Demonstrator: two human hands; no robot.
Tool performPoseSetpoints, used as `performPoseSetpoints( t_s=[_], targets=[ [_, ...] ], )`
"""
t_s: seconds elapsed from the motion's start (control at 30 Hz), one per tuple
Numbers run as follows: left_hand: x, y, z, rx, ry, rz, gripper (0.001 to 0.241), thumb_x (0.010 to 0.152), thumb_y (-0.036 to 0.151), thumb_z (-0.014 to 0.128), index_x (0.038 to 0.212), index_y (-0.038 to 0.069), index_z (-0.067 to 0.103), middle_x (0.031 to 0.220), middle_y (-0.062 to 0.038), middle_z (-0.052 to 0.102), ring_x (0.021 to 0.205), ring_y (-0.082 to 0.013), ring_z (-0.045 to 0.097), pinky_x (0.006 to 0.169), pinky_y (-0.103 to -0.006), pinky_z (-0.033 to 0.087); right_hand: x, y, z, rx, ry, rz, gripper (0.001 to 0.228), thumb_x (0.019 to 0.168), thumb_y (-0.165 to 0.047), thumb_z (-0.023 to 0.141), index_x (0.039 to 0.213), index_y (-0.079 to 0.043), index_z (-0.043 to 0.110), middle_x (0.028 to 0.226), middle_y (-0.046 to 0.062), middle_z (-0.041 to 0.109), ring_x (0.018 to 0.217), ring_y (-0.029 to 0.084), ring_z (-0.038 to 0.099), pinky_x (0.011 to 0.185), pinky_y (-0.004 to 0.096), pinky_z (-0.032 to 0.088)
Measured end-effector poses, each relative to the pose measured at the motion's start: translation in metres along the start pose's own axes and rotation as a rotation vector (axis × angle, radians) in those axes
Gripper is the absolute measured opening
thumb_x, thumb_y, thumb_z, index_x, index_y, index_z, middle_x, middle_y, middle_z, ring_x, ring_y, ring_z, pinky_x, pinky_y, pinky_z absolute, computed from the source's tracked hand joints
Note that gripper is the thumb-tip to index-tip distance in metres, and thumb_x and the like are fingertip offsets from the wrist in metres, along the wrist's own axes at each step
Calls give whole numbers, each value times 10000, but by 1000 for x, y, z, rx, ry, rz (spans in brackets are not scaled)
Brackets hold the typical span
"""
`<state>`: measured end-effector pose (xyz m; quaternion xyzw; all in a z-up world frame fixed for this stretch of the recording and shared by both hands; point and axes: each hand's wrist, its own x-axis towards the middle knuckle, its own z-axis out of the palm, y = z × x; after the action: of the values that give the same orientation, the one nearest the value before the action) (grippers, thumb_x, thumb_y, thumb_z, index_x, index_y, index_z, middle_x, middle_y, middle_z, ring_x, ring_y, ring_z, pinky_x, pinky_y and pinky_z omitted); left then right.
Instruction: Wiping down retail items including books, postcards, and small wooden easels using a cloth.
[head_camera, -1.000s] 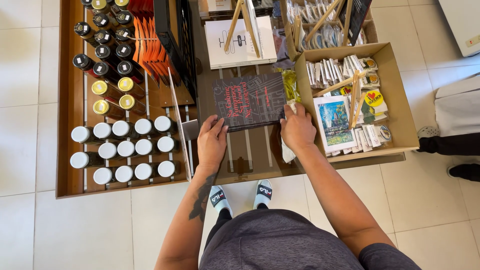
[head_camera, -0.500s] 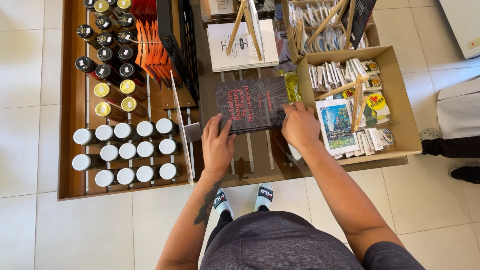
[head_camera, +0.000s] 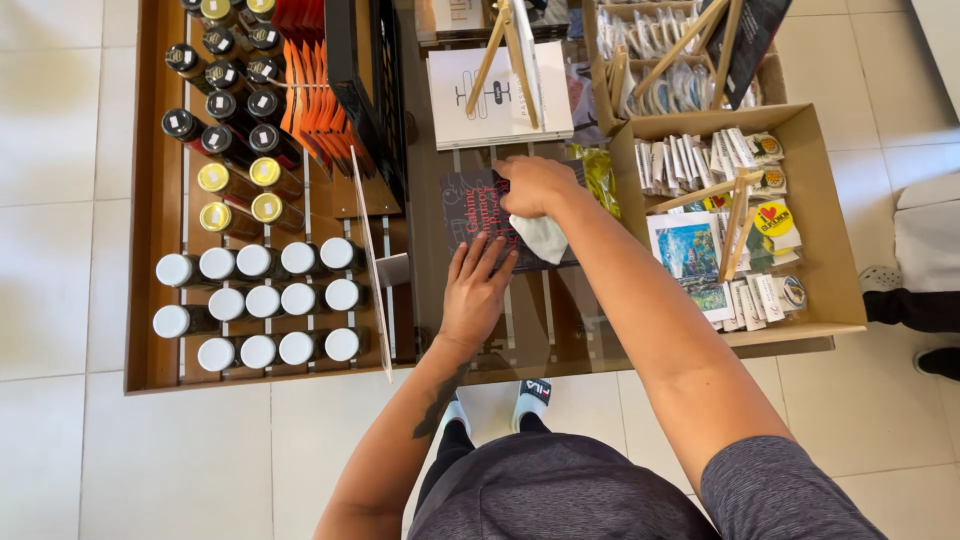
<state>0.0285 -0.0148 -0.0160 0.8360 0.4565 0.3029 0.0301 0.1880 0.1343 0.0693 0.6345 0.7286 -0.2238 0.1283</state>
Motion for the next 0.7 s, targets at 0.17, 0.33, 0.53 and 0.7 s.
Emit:
performPoseSetpoints(
  t_s=[0.17,0.33,0.53,0.7],
  targets=[
    [-4,-1,3,-20,-31,-5,409,898,62,662,1302,110,706,1434,-113,609,1426,-325,498,1219,-519,341,-6,-1,1,16,26,-31,723,838,-253,630,1538,-249,450,1603,2,409,1436,253,434,1141,425,399],
    [-2,1,-11,-45,-30,-15,455,942,106,712,1388,105,627,1536,-121,528,1492,-330,451,1258,-521,324,-36,8,0,143,189,-78,716,809,-231,650,1505,-202,483,1589,66,416,1365,301,493,1084,440,434],
    [-10,-2,-33,-380,78,-314,748,879,103,787,1547,125,452,1648,-228,240,1480,-509,340,1146,-507,426,-82,55,45,236,515,158,551,904,-333,649,1433,-191,595,1487,133,539,1316,427,528,1063,472,464],
    [-19,-16,-16,-406,45,-367,671,855,51,770,1475,52,514,1610,-190,396,1341,-437,547,992,-427,575,-100,57,71,502,338,409,688,929,-435,617,1526,-148,434,1413,248,564,1269,447,570,1074,515,449]
  ],
)
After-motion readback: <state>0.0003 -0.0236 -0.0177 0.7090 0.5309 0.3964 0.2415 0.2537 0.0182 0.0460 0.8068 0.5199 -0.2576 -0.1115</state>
